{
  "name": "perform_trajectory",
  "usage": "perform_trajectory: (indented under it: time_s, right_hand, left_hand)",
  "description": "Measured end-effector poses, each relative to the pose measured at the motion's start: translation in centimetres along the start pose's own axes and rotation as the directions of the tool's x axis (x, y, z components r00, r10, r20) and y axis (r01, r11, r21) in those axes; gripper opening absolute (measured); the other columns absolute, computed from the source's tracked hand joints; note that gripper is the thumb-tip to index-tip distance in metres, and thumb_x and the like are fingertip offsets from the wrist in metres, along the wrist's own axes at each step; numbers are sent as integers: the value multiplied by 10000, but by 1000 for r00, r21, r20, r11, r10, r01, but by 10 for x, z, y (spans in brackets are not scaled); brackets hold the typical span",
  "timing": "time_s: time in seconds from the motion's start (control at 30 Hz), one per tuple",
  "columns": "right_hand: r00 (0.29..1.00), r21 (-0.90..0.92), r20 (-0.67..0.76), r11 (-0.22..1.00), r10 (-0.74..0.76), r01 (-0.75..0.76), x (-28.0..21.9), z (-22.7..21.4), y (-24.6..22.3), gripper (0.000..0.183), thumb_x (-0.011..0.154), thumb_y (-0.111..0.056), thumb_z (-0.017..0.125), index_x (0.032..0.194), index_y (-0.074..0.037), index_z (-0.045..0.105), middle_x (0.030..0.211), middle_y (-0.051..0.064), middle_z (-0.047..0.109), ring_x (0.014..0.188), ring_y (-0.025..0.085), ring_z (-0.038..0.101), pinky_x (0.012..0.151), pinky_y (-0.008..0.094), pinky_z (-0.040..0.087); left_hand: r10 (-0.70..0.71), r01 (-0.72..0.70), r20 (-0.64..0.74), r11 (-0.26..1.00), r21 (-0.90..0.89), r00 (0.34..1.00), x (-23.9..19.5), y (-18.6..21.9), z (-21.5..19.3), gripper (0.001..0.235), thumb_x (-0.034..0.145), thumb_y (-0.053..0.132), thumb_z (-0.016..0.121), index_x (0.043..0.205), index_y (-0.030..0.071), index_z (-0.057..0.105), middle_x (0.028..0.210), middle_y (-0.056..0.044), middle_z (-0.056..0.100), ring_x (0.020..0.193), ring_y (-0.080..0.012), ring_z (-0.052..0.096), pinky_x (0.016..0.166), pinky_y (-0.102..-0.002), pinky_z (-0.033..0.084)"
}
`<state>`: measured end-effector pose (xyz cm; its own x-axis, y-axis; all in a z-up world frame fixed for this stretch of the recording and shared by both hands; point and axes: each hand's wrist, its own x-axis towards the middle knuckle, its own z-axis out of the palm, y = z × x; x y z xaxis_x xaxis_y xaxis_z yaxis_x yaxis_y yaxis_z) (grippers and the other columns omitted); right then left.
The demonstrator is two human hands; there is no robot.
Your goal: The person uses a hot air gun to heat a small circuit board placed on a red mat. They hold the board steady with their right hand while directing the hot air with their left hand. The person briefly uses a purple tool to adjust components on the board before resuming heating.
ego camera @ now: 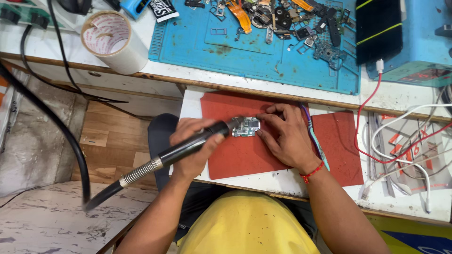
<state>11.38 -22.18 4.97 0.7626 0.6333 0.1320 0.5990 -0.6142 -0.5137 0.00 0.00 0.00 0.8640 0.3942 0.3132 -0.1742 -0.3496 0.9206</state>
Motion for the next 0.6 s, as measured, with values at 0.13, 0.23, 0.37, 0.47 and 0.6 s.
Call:
perform_trajectory:
  time_s: [0.13,0.23,0.37,0.47,0.6]
  right_hand:
    - [1000,-2,-8,1000,-21,21,-2,2,3,391,829,-196,781,1211,-141,724,1246,100,592,1128,326,527,969,440,472]
    - [1000,1,-1,1000,-14,14,-4,3,6,404,828,-197,785,1222,-134,723,1239,101,592,1091,327,527,952,438,472]
    - [1000,-4,-13,1000,-27,26,-4,4,6,380,833,-193,786,1204,-140,727,1236,96,597,1096,322,534,954,439,476]
    - [999,-8,-37,1000,4,-4,-4,8,6,364,844,-181,780,1201,-132,725,1228,102,597,1093,332,530,942,441,477]
    - [994,-7,-95,999,53,-54,-5,10,9,328,880,-156,760,1202,-110,720,1211,108,596,1095,332,535,947,440,479]
  left_hand:
    - [143,-143,20,990,-16,990,0,7,2,382,883,392,817,1046,57,735,975,-45,762,927,-175,675,877,-327,540]
    - [60,-62,-92,998,-9,994,1,9,3,369,914,366,811,1063,38,734,1004,-68,757,941,-180,674,854,-313,555]
    - [83,-84,-18,993,-84,996,-1,8,2,358,898,361,808,1041,41,739,965,-75,752,926,-177,702,845,-312,587]
    - [16,-17,-81,1000,-14,997,0,10,-1,344,912,356,802,1048,47,737,981,-81,740,953,-180,704,867,-311,596]
    - [128,-125,-70,991,45,989,-2,15,0,342,917,340,799,1070,43,725,999,-86,751,1011,-200,697,913,-318,579]
